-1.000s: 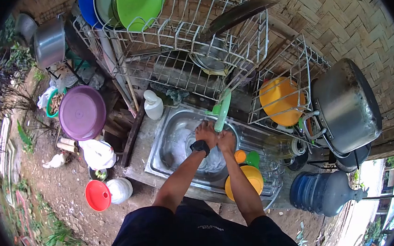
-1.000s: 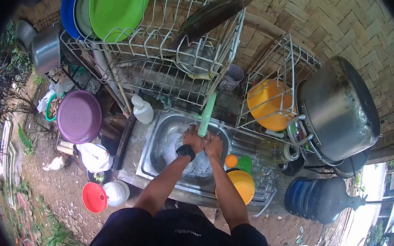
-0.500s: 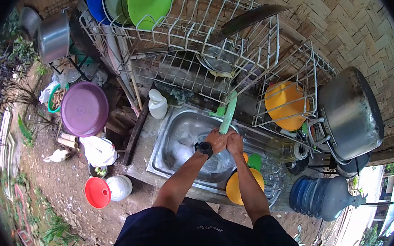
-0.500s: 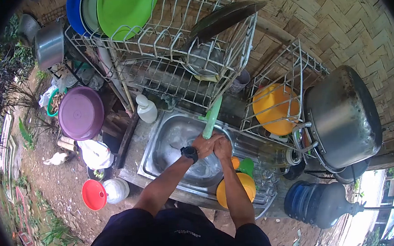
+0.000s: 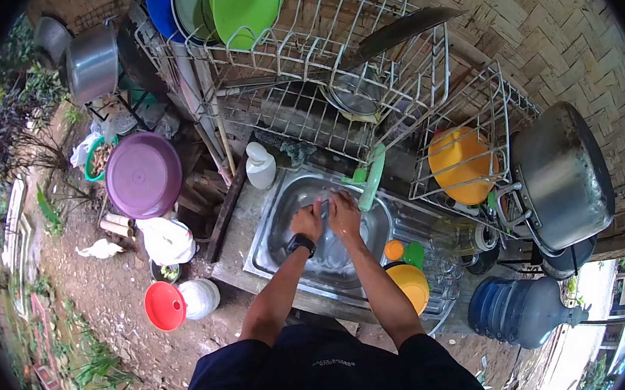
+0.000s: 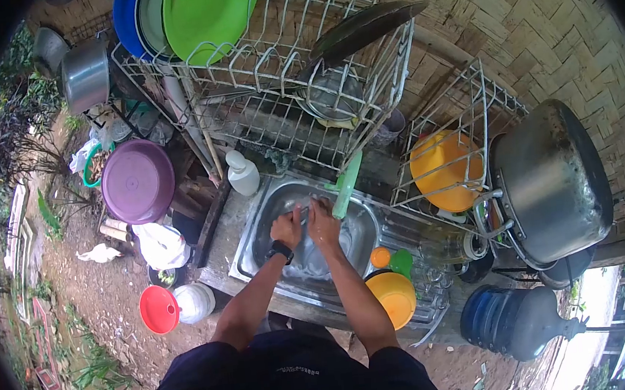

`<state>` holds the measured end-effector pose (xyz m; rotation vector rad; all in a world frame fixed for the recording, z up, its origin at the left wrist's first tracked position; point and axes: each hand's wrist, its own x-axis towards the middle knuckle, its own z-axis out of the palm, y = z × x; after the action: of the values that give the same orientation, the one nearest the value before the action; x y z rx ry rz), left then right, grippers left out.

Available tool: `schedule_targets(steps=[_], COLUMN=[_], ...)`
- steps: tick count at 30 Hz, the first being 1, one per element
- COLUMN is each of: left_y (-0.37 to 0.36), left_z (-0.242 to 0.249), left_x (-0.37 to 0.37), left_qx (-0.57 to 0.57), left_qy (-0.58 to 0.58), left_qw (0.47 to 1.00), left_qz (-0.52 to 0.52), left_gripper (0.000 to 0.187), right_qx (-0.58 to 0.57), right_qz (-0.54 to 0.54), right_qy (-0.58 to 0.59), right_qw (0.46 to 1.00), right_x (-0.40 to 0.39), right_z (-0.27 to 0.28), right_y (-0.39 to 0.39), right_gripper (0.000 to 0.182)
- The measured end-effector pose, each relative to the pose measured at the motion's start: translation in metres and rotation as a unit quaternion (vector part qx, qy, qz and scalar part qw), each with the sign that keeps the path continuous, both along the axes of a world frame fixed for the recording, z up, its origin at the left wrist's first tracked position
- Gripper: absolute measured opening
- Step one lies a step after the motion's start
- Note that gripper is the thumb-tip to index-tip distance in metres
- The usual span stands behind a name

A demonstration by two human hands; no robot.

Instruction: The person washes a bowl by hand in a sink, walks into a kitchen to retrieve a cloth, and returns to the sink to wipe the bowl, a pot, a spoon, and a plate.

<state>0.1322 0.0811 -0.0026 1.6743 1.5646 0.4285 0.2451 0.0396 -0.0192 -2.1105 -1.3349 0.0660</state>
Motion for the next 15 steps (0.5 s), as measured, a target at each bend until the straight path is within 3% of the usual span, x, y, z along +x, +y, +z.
schedule_targets(steps=[2, 5, 8, 9, 12, 15], left_y=[0.005, -0.005, -0.017, -0.019, -0.028, -0.031], left_z=[-0.004, -0.014, -0.016, -0.013, -0.003, -0.003], left_x=[-0.01, -0.012, -0.01, -0.009, -0.01, -0.012], left_qx=[-0.026, -0.007, -0.003, -0.009, 0.008, -0.005], left_qy=[0.003, 0.002, -0.026, -0.039, -0.051, -0.041], left_qw=[1.0, 0.999, 0.999, 0.999, 0.999, 0.999], left_qz=[0.011, 0.037, 0.032, 0.027, 0.013, 0.006], left_gripper=[0.058, 0.058, 0.057, 0.057, 0.055, 0.054], right_qx=[-0.074, -0.187, -0.004, 0.02, -0.181, -0.269], right_qz=[-0.112, -0.023, 0.13, 0.128, -0.016, -0.092], right_qy=[0.034, 0.132, -0.037, -0.053, 0.114, 0.154], right_qw=[0.99, 0.973, 0.991, 0.99, 0.977, 0.946], right_x=[-0.006, -0.009, -0.03, -0.029, -0.009, -0.009], right_z=[0.001, 0.027, 0.023, 0.028, 0.047, 0.056], right_y=[-0.01, -0.019, -0.035, -0.035, -0.025, -0.018], right_gripper=[0.03, 0.033, 0.034, 0.037, 0.039, 0.04])
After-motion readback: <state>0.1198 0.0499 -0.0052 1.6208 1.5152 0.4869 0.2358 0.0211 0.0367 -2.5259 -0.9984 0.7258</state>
